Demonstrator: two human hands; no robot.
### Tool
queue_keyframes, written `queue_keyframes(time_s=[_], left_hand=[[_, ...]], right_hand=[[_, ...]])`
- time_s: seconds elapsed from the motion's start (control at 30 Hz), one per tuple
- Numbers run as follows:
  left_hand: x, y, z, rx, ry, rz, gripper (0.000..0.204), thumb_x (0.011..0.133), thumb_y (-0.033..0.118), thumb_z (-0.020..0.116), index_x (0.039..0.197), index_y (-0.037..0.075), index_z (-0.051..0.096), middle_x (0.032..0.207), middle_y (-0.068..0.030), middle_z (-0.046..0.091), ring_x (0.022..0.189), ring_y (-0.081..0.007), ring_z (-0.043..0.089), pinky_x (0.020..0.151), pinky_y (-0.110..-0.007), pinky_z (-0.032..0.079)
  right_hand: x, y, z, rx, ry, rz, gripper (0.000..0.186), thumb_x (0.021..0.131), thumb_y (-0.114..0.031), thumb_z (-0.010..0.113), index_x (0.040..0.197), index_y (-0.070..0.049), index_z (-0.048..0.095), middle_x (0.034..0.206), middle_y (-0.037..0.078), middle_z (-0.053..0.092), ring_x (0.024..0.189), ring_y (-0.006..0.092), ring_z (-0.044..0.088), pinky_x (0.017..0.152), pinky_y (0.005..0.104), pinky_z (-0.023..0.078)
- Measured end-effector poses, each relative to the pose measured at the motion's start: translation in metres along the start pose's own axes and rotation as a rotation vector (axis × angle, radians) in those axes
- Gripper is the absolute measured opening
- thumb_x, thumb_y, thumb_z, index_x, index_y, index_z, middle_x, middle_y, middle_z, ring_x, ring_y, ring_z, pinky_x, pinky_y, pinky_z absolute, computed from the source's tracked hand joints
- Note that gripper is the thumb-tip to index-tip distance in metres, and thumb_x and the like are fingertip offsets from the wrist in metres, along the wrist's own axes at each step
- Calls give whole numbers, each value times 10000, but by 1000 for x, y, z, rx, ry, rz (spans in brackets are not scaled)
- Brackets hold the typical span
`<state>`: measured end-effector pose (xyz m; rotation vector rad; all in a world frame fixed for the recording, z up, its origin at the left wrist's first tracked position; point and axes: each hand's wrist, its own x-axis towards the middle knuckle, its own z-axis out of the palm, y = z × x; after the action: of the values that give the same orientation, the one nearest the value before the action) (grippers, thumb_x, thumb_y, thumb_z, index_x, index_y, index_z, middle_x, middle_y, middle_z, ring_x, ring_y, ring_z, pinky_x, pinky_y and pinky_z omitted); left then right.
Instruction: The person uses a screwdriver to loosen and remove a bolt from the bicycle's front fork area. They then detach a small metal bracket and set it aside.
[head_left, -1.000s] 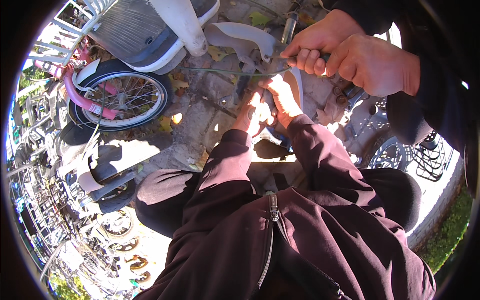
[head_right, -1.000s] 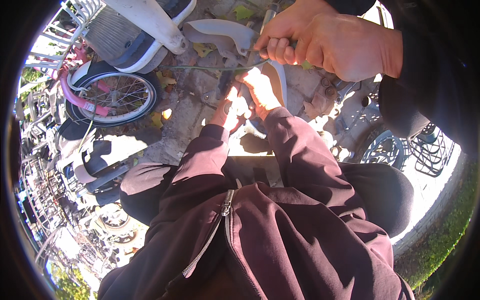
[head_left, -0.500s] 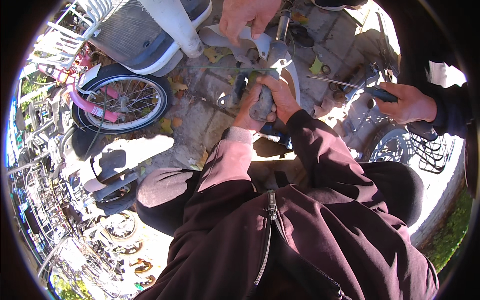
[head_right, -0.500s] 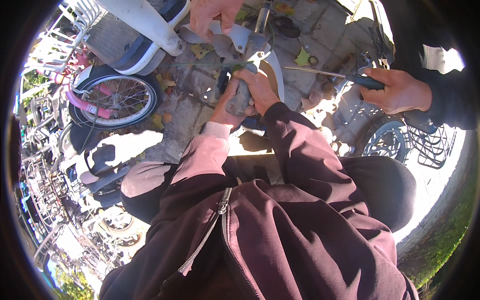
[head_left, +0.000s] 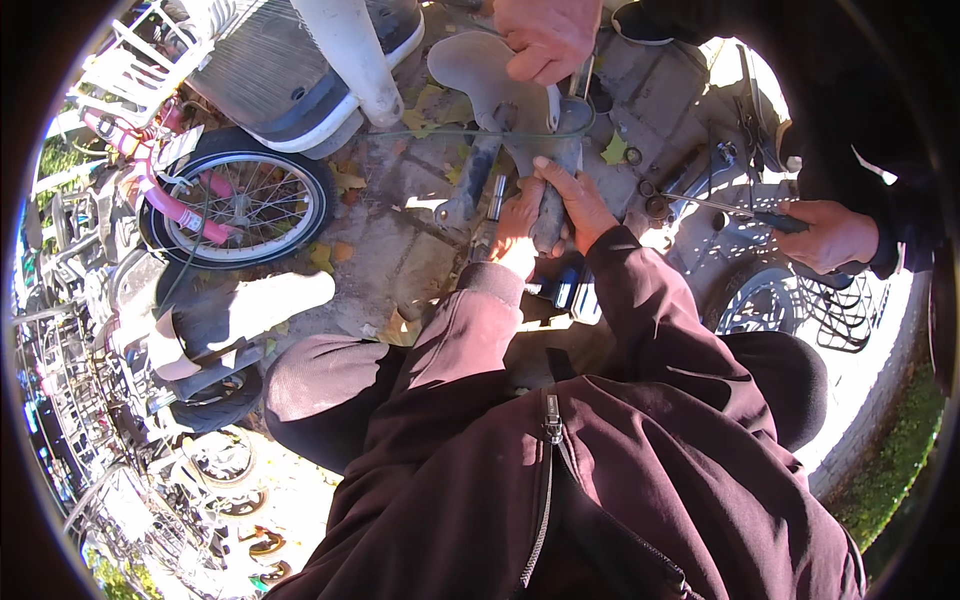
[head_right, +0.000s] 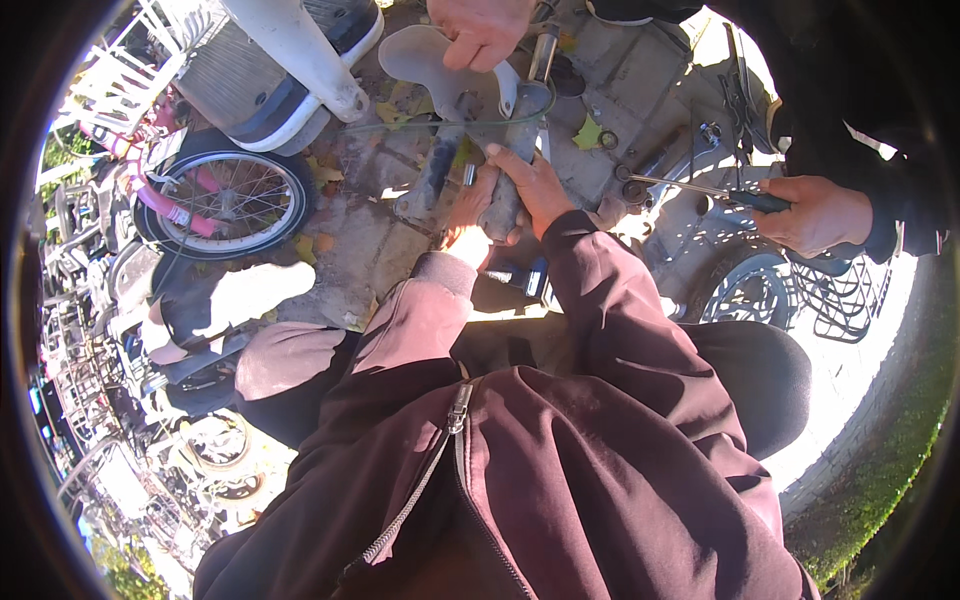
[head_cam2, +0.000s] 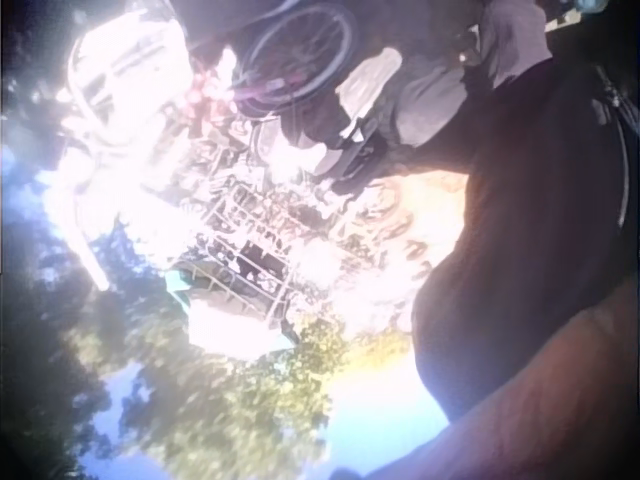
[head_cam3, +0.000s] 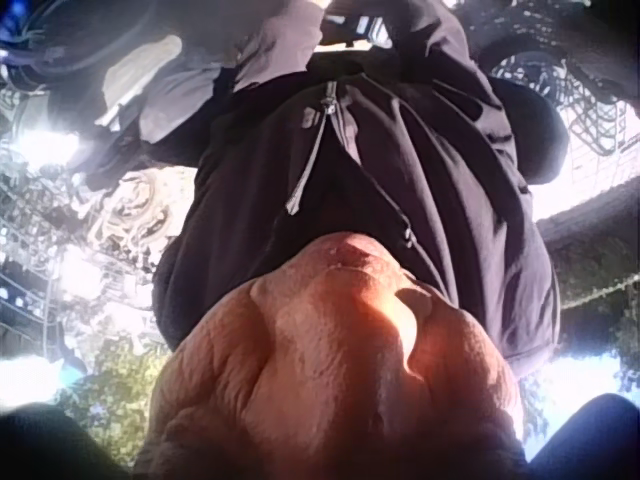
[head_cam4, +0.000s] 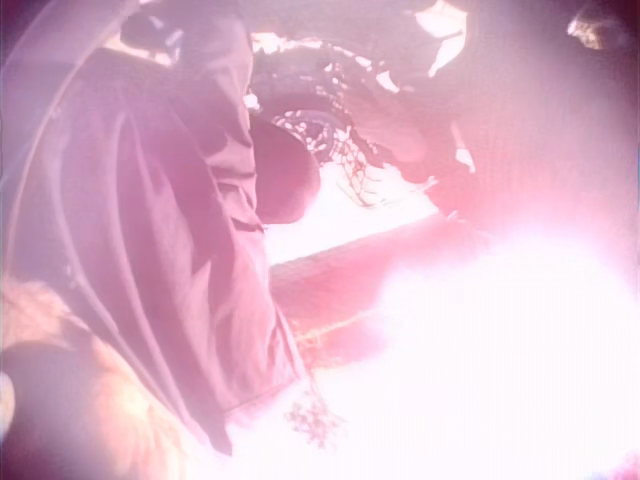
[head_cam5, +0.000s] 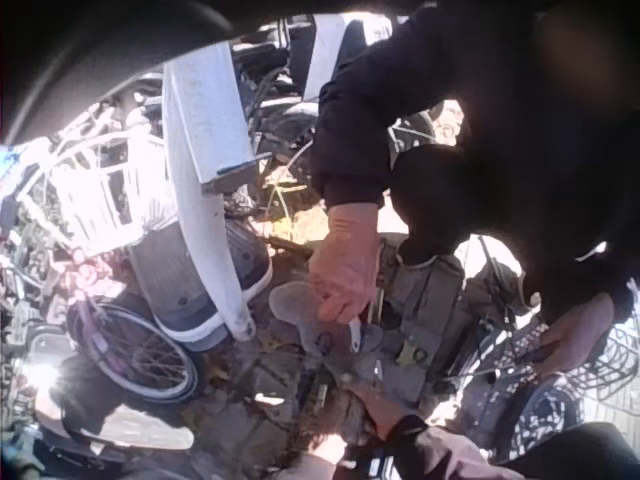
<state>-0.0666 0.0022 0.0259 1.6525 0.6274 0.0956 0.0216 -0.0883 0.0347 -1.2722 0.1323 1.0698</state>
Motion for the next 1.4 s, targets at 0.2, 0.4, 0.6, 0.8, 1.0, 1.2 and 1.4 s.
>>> queue_keyframes(time_s=[0.2, 0.4, 0.6, 0.8, 1.0, 1.2, 1.4], left_hand=[[2, 37, 11, -499, 131, -390, 522, 973, 429, 529, 770, -47, 597, 531, -122, 576, 384, -209, 546, 349, -332, 401], [-2, 31, 14, -296, 158, -406, 491, 984, 417, 502, 883, -47, 626, 590, -138, 599, 440, -214, 588, 365, -339, 430], [-5, 14, 29, 62, 298, -186, 529, 987, 427, 477, 945, -76, 635, 706, -236, 650, 587, -347, 656, 518, -428, 502], [-8, 16, 31, 57, 282, -227, 558, 985, 446, 465, 923, -80, 637, 779, -286, 659, 729, -442, 662, 647, -475, 510], [-7, 14, 29, -11, 226, -291, 510, 980, 451, 467, 930, -30, 629, 880, -309, 654, 863, -498, 627, 738, -547, 491], [-7, 8, 28, -17, 199, -327, 524, 980, 458, 468, 934, -40, 625, 881, -310, 657, 871, -492, 633, 738, -543, 492], [-4, -1, 29, -33, 221, -347, 546, 974, 469, 480, 959, -58, 625, 860, -305, 661, 830, -472, 652, 719, -516, 501]], right_hand=[[-13, -18, -16, -34, 44, -74, 425, 897, -372, 674, 1067, 10, 597, 927, 90, 650, 772, 190, 639, 752, 346, 536], [-15, -11, -15, -48, 75, -7, 326, 918, -355, 648, 1067, -66, 630, 905, 16, 646, 776, 132, 620, 714, 303, 511], [-15, 3, -18, -92, 218, 50, 316, 907, -382, 652, 1027, -89, 660, 891, -2, 652, 725, 105, 610, 652, 262, 492], [-18, 6, -21, -76, 222, 57, 347, 903, -389, 661, 1066, -83, 658, 893, 6, 659, 741, 118, 628, 642, 263, 509], [-10, 10, -25, -113, 254, 66, 358, 911, -354, 663, 1120, -63, 651, 963, 37, 666, 817, 161, 651, 678, 297, 540], [-9, 9, -19, -230, 255, 86, 402, 914, -328, 655, 1210, -57, 621, 1113, 76, 648, 945, 213, 659, 733, 374, 572], [-26, -6, -10, -413, 259, 208, 437, 924, -284, 621, 1238, 17, 581, 1105, 114, 637, 913, 239, 665, 716, 366, 567]])
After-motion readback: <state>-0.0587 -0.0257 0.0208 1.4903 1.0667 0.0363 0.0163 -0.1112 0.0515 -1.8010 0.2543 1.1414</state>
